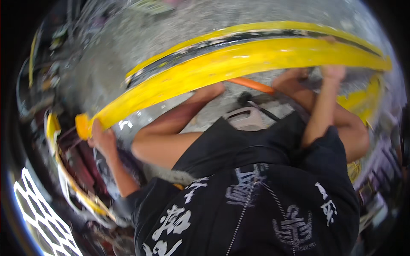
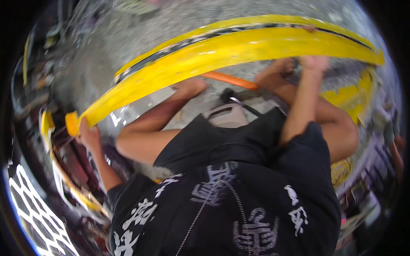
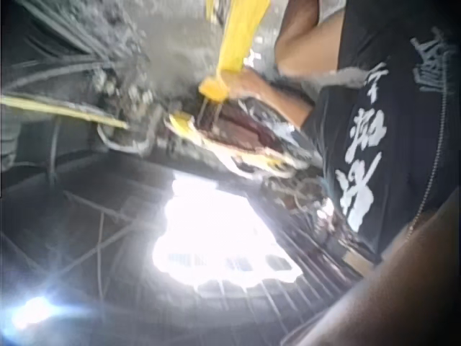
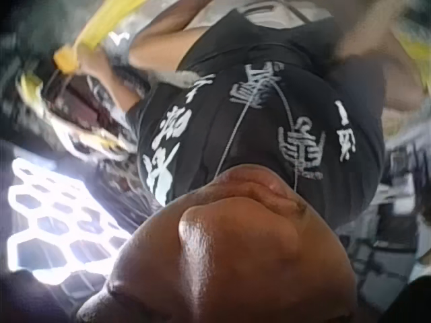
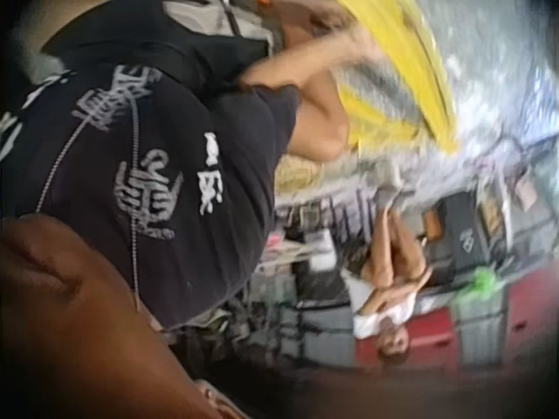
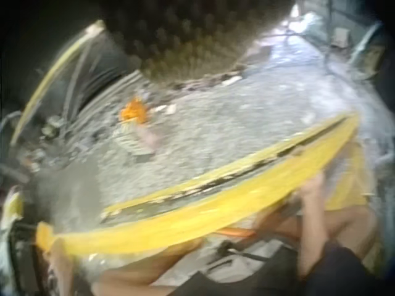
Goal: The recorder is repairing or cleaning a yellow car bumper lip using an orange pipe-like tool and a hammer while sitting on the workshop floor.
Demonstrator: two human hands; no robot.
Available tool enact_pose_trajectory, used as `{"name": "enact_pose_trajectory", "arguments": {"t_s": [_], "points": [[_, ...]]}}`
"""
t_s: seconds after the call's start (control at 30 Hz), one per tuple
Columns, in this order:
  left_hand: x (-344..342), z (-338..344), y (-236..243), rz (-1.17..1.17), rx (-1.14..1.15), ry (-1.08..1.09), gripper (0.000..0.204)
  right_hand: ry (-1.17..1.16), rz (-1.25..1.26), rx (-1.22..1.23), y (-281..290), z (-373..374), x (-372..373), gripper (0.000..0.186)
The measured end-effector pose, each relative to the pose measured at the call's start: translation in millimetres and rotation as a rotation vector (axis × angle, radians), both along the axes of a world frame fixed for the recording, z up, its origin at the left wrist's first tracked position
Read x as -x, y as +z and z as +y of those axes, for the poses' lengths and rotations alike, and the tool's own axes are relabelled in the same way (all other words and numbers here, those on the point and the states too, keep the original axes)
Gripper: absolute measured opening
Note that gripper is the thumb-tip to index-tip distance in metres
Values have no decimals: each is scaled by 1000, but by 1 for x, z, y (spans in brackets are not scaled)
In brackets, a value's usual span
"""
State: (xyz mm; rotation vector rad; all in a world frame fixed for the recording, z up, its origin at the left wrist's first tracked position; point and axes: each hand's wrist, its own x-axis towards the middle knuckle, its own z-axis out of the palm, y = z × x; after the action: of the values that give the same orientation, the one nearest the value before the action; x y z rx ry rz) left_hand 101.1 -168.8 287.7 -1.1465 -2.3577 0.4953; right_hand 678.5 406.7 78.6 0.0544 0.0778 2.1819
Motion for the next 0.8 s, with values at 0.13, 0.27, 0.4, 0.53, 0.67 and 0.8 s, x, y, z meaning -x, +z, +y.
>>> {"name": "enact_pose_trajectory", "arguments": {"t_s": [0.13, 0.27, 0.4, 0.53, 0.67, 0.8], "points": [[-62, 70, -22, -83, -48, 3, 59, -47, 111, 11, -5, -12, 3, 51], [-114, 128, -35, -182, -80, -82, 64, -95, -16, 126, 5, -13, 8, 63], [-168, 176, -40, -260, -147, -231, 58, -93, -49, 117, 8, -17, 15, 63], [-231, 229, -53, -423, -294, -455, 57, -66, -32, 137, 2, -14, 20, 62], [-276, 278, -61, -507, -280, -525, 55, -87, -79, 124, -1, -15, 21, 62], [-284, 297, -60, -539, -272, -537, 53, -60, 49, 123, 5, -22, 25, 60]]}}
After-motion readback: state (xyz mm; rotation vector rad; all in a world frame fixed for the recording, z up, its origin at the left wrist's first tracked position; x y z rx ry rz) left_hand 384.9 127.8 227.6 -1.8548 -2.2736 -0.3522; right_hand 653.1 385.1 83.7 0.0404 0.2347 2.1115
